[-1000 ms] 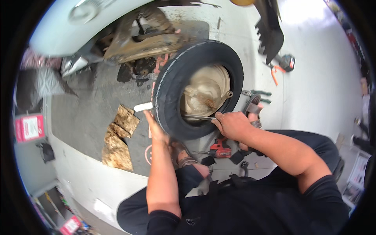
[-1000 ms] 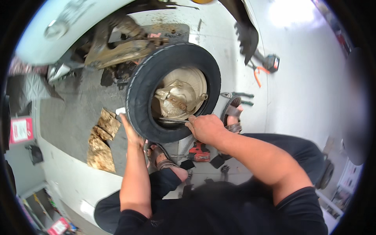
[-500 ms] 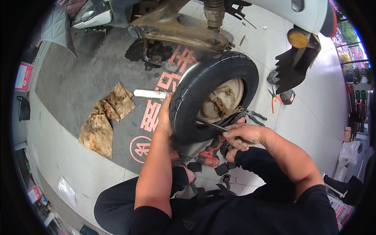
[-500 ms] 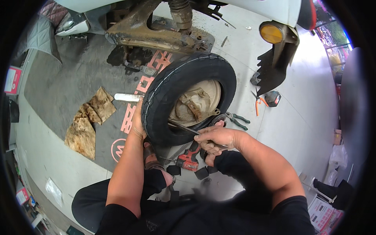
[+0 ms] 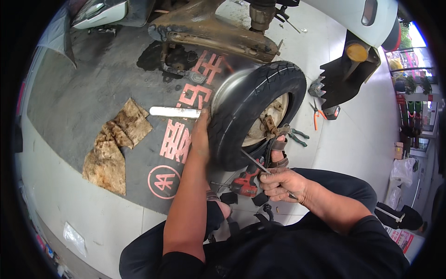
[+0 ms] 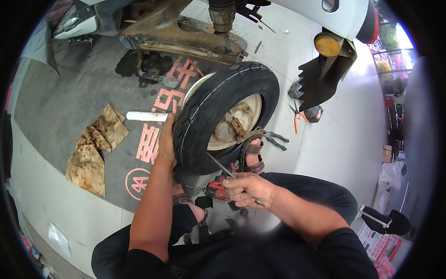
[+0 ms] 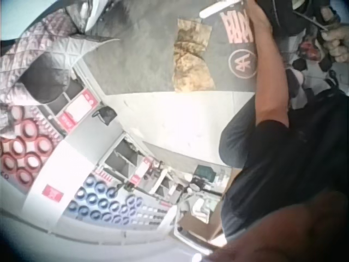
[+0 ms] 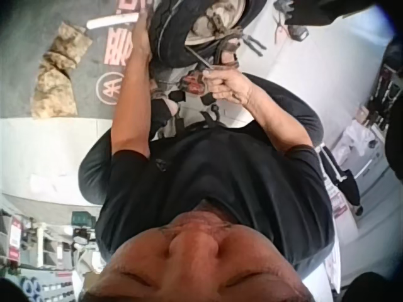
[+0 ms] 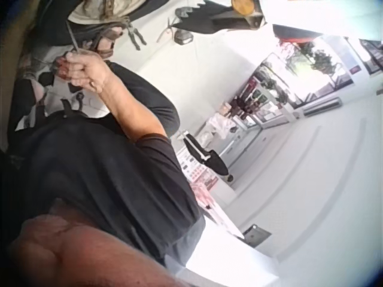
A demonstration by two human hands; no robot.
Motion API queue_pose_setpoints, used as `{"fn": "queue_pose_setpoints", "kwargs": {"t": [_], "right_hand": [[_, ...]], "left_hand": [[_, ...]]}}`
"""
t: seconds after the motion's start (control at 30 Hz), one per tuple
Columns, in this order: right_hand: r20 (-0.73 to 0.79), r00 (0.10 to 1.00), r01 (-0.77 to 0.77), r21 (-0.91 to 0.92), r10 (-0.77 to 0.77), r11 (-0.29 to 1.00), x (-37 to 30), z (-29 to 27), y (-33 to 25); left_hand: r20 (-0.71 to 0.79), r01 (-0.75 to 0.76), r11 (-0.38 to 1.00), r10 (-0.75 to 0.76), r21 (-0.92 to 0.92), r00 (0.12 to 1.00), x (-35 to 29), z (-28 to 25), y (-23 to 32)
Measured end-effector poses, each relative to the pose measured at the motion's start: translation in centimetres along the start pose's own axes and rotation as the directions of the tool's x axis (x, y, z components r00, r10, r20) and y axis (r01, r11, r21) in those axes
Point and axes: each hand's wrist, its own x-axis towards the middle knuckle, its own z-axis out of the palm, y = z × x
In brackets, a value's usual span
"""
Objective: The person removes red protective wrapping from a new scooter tire, then fits the tire onto a metal rim. They use a tire lever to pry the tire bead over the rim edge and secure it in place.
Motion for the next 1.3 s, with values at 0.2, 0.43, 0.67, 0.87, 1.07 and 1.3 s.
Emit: {"fn": "queue_pose_setpoints", "kwargs": {"t": [0.2,0.43,0.67,0.87,1.07,1.3], "right_hand": [[0.123,0.99,0.054,0.1,-0.066,0.994,0.1,-1.5,1.4],[0.001,0.996,0.085,0.026,-0.085,0.996,0.1,-0.2,1.4],[-0.06,0.995,0.08,-0.024,-0.081,0.997,-0.5,0.3,0.9],[-0.082,0.991,0.113,0.151,-0.102,0.982,-0.7,2.0,1.2],[-0.193,0.979,0.115,0.264,-0.064,0.957,-1.2,6.1,1.3],[-0.152,0.988,0.066,0.241,-0.03,0.968,-1.6,9.9,0.5]], "left_hand": [[0.09,0.104,0.983,-0.091,-0.152,0.992,-0.7,1.5,1.0],[0.146,0.103,0.961,-0.067,-0.255,0.987,0.6,-1.5,-2.0],[-0.131,-0.123,0.989,0.111,-0.083,0.985,0.1,-1.1,-2.3],[-0.268,-0.095,0.993,0.073,-0.067,0.961,0.5,-0.3,-1.9],[-0.311,-0.125,0.992,0.117,-0.004,0.943,2.0,-1.2,-2.8],[-0.228,-0.019,0.988,0.054,0.155,0.972,2.3,-2.3,-1.0]]}}
